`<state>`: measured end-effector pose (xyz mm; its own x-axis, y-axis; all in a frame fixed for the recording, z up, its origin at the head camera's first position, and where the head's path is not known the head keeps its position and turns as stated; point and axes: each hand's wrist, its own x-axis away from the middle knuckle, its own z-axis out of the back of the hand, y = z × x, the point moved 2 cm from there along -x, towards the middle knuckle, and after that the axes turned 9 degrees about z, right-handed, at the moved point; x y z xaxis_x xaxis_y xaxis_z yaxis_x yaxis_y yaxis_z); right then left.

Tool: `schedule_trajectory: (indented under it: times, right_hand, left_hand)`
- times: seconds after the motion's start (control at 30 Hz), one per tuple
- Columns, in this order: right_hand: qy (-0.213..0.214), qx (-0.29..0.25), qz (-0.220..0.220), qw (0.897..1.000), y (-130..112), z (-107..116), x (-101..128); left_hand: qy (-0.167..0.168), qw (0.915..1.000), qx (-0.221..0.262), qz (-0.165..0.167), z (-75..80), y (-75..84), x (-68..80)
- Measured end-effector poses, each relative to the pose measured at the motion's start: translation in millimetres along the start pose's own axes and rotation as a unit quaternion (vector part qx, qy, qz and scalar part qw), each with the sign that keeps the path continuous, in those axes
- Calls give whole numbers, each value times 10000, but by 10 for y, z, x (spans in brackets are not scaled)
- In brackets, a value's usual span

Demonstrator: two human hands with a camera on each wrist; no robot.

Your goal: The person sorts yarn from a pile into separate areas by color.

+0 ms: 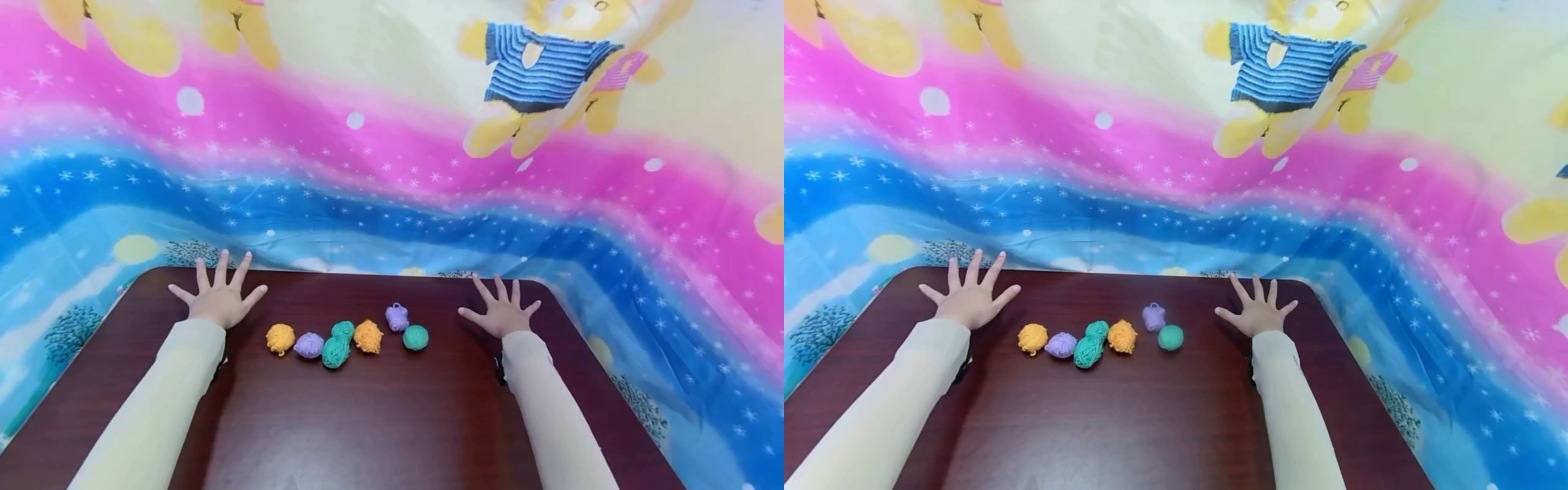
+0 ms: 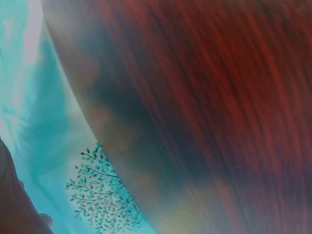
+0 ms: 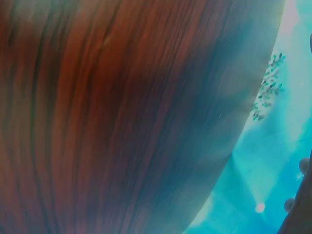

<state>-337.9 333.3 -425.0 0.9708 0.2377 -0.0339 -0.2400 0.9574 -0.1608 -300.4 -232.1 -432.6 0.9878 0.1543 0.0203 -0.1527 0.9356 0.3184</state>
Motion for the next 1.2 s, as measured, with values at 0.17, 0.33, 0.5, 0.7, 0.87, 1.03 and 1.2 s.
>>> schedule_trajectory:
  times: [0.17,0.33,0.5,0.7,0.87,1.03,1.2]
  right_hand:
    - [-52,-68,81,9999,-102,28,-16]
    - [14,-356,255,9990,-214,50,2]
    - [209,-926,548,9940,-373,81,37]
    - [655,-1662,995,9789,-684,139,138]
    - [1185,-2472,1257,9534,-964,166,239]
    - [1548,-3130,1527,9245,-1278,60,221]
    - [1456,-3801,1478,9014,-1524,-108,186]
  left_hand:
    - [-14,9999,-35,-130,99,96,38]
    - [284,9988,-3,-398,225,206,126]
    - [697,9938,568,-651,304,232,265]
    - [1088,9802,1417,-860,363,190,451]
    - [1316,9593,2256,-1077,301,216,554]
    - [1230,9400,2899,-1312,151,275,590]
    - [766,9314,3322,-1276,-2,350,629]
